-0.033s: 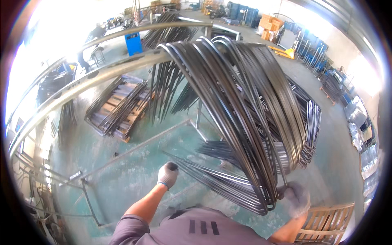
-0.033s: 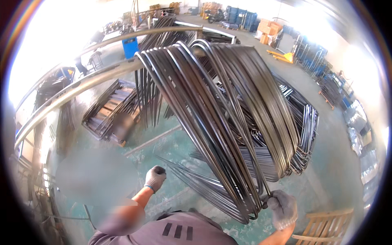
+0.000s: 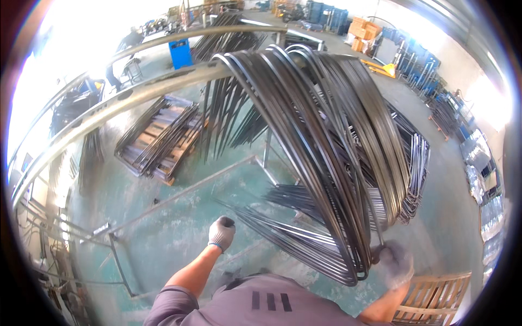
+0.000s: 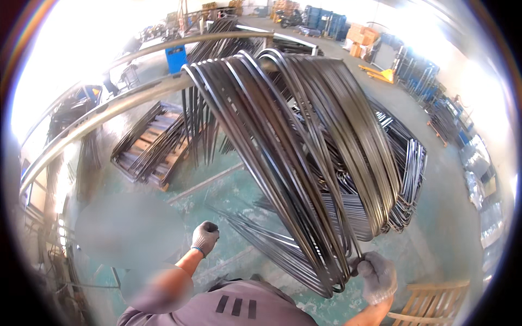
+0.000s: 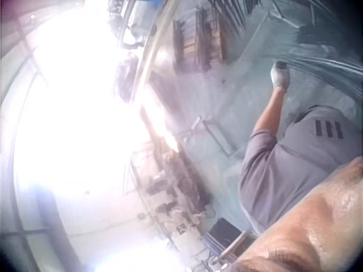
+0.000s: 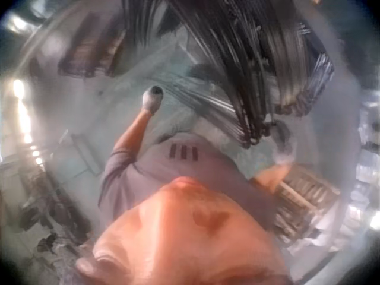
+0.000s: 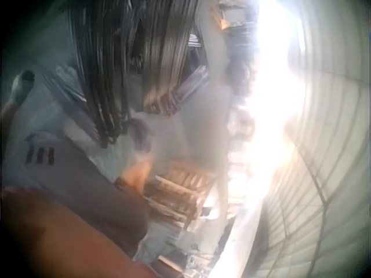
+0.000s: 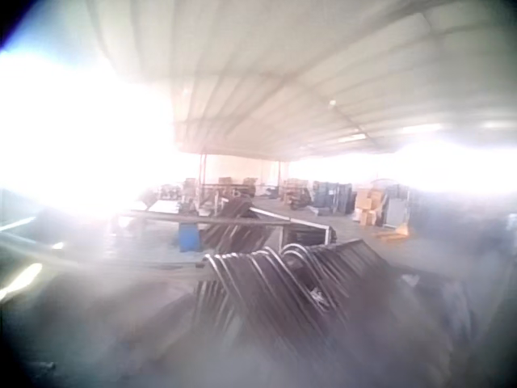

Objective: The person repeatedly picks up bundles of long metal rods from a rack, feeds them into a yellow and white bending machine, and removes the bent rods. They then place the finished rods onto a metal stand. This cycle is performed continuously throughout the video.

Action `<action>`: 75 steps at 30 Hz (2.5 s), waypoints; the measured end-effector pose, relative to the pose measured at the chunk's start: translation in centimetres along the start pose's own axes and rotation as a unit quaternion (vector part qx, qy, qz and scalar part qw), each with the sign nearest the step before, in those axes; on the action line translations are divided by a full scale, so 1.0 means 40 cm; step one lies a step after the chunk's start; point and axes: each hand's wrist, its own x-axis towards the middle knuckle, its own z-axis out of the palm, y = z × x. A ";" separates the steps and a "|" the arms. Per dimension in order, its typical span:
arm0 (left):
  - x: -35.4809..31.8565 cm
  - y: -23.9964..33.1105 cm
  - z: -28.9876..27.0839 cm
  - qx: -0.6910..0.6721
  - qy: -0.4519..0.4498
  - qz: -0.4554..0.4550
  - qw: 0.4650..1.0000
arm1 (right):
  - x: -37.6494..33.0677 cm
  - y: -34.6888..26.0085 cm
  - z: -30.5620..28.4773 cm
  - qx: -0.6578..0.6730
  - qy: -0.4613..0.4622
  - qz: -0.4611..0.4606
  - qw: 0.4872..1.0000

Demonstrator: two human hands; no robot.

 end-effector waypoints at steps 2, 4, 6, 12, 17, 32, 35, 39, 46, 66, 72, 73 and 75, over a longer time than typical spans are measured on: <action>-0.060 -0.061 -0.014 -0.016 -0.025 -0.056 0.998 | 0.015 0.037 0.011 0.006 0.043 0.031 0.999; -0.127 -0.085 -0.010 -0.105 -0.042 -0.128 0.985 | 0.040 0.061 0.029 -0.001 0.101 0.020 0.995; -0.210 -0.114 -0.004 -0.172 -0.038 -0.179 0.968 | 0.057 0.122 0.041 0.024 0.122 -0.001 0.992; -0.385 -0.234 -0.084 -0.225 -0.024 -0.195 0.954 | 0.004 0.319 0.040 0.323 -0.017 -0.031 0.946; -0.484 -0.363 -0.286 -0.265 0.073 -0.197 0.941 | -0.024 0.330 0.121 0.311 0.089 -0.032 0.946; -1.040 -1.061 -0.944 -0.143 0.375 -0.359 0.843 | -0.496 0.545 1.396 -0.180 -0.301 0.309 0.884; -1.078 -1.075 -1.049 -0.111 0.431 -0.364 0.818 | -0.502 0.442 1.686 -0.305 -0.424 0.192 0.831; -1.109 -1.108 -1.153 -0.216 0.506 -0.365 0.751 | -0.413 0.306 2.107 -0.374 -0.506 0.065 0.775; -1.381 -1.121 -1.269 -0.141 0.573 -0.438 0.678 | -0.579 -0.134 2.916 -0.433 -0.585 -0.416 0.546; -2.494 -1.677 -1.718 -0.100 0.912 -0.354 0.183 | -2.956 -1.371 2.770 -0.015 -0.809 -0.570 0.140; -2.778 -1.815 -1.965 0.011 0.915 -0.386 0.116 | -3.410 -1.538 2.836 0.050 -0.780 -0.623 0.035; -2.810 -1.834 -2.009 0.033 0.905 -0.409 0.108 | -3.490 -1.571 2.848 0.053 -0.775 -0.629 0.024; -2.884 -1.888 -2.096 0.060 0.889 -0.449 0.072 | -3.657 -1.642 2.870 0.066 -0.764 -0.642 -0.005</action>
